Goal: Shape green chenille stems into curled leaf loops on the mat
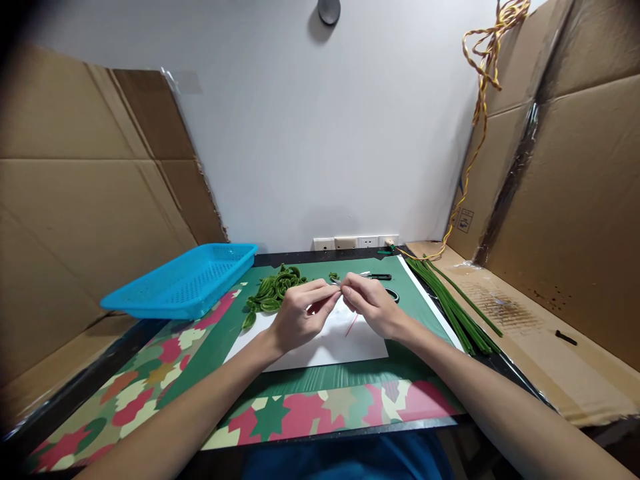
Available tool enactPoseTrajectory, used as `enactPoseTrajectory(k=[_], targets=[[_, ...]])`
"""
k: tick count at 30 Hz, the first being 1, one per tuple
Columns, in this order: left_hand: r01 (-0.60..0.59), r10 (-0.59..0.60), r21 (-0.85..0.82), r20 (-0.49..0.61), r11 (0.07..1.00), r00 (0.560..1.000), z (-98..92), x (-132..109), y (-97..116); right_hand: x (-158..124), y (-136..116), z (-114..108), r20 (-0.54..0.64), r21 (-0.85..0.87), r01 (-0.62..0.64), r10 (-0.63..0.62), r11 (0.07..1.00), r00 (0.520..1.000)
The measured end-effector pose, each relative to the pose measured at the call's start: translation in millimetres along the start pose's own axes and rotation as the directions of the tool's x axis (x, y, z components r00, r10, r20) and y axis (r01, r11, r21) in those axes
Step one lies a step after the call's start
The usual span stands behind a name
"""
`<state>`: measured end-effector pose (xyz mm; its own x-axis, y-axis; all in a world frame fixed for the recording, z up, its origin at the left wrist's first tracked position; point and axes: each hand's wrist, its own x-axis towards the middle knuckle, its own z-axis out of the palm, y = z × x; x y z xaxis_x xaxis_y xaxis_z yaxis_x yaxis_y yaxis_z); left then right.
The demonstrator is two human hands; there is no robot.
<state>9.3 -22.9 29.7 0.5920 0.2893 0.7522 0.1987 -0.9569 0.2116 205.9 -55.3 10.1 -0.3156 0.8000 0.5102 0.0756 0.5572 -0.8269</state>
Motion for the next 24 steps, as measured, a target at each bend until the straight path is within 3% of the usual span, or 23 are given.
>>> enactPoseTrajectory(k=[13, 24], targets=[[-0.056, 0.049, 0.071, 0.089, 0.996, 0.995, -9.6, 5, 2, 2, -8, -8, 0.153, 0.229, -0.132, 0.098, 0.964, 0.983], [-0.09, 0.08, 0.101, 0.099, 0.991, 0.992, -11.4, 6, 2, 4, -2, -9, 0.156, 0.294, -0.096, 0.051, 0.951, 0.986]])
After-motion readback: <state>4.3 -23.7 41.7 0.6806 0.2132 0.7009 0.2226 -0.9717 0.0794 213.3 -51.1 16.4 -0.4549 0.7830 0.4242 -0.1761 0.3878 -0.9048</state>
